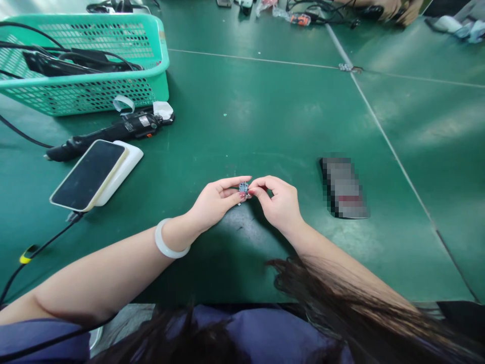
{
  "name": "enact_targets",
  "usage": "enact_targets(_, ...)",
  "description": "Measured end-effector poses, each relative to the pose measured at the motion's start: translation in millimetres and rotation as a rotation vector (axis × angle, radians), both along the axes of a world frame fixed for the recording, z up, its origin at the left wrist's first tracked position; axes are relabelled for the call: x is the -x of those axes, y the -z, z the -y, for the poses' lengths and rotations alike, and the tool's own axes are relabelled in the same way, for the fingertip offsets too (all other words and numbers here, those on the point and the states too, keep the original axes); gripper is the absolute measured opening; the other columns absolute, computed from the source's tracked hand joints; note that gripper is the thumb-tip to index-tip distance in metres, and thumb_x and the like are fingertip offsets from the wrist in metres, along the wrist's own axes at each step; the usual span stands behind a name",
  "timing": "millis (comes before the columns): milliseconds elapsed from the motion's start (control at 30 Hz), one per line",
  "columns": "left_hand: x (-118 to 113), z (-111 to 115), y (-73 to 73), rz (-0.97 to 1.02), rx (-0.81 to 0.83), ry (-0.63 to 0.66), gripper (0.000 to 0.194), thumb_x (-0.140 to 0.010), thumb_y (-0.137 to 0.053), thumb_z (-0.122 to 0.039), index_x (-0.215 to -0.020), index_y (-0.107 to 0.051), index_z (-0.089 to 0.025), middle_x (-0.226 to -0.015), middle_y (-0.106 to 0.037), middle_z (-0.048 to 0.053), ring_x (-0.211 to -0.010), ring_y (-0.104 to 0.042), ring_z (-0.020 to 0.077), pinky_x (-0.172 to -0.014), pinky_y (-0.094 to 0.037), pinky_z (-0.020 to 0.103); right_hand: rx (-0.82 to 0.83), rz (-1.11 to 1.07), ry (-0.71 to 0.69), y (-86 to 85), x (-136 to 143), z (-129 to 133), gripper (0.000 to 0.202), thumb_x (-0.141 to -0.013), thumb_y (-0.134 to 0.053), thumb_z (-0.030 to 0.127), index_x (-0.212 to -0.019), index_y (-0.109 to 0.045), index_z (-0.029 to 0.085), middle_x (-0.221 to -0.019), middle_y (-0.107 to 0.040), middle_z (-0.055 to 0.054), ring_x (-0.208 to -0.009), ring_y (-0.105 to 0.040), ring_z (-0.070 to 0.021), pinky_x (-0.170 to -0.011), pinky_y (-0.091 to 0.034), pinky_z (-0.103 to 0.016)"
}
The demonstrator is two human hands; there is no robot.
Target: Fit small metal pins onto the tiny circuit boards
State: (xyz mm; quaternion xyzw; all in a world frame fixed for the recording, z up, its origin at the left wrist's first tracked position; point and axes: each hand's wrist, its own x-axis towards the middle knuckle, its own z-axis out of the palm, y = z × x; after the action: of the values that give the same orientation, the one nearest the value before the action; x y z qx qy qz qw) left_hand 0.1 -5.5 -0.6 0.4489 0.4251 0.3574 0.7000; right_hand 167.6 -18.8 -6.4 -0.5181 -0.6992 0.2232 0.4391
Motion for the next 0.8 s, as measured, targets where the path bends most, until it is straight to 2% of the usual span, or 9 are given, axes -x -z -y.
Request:
enact_targets(200,0.1,1.5,0.3,0.014,-0.04,0.015,0.049,-0.073,-0.073,-0.02,-0.121,-0.063,-0.016,-0.11,-0.072,0.008,-0.104,-0.066,0.0187,-0.1,-0.048,0.034,0.047,-0.002,0.008,-0.4,0.3,-3.2,0.016,-0.086,-0.057,0.018,-0.071,-0.061,0.021,-0.073,-0.067,0.002,-0.069,-0.059,-0.0131,-0.069,-0.046,-0.027)
enact_targets(333,0.2,2.0,4.9,-0.093,-0.162,0.029,0.051,-0.071,-0.073,-0.02,-0.121,-0.063,-0.016,-0.118,-0.067,0.011,-0.104,-0.065,0.0201,-0.098,-0.05,0.036,0.088,0.01,0.017,1.2,0.6,-3.7,0.016,-0.085,-0.058,0.019,-0.069,-0.061,0.021,-0.073,-0.066,0.002,-0.069,-0.058,-0.0132,-0.069,-0.045,-0.026)
enact_targets(467,0.1,2.0,8.4,-0.206,-0.247,0.008,0.045,-0.073,-0.072,-0.026,-0.117,-0.067,-0.02,-0.119,-0.066,0.009,-0.101,-0.066,0.0194,-0.095,-0.052,0.035,0.094,0.017,0.017,-0.1,2.6,-2.0,0.017,-0.084,-0.059,0.02,-0.068,-0.061,0.022,-0.072,-0.066,0.002,-0.069,-0.058,-0.0136,-0.07,-0.046,-0.027)
enact_targets(700,-0.5,2.1,-0.8,-0.178,-0.113,-0.046,0.046,-0.074,-0.072,-0.026,-0.119,-0.066,-0.018,-0.098,-0.075,0.007,-0.093,-0.07,0.0212,-0.092,-0.053,0.036,0.117,-0.066,0.022,0.8,3.8,0.2,0.013,-0.084,-0.06,0.022,-0.074,-0.068,0.023,-0.077,-0.071,0.001,-0.073,-0.063,-0.015,-0.074,-0.05,-0.03)
enact_targets(800,0.9,1.0,0.8,-0.126,-0.058,-0.074,0.047,-0.073,-0.074,-0.027,-0.118,-0.066,-0.018,-0.096,-0.076,0.007,-0.093,-0.07,0.0201,-0.093,-0.052,0.035,0.122,-0.094,0.015,3.4,3.4,0.4,0.012,-0.084,-0.06,0.022,-0.078,-0.07,0.024,-0.081,-0.072,0.001,-0.077,-0.066,-0.0159,-0.076,-0.052,-0.032)
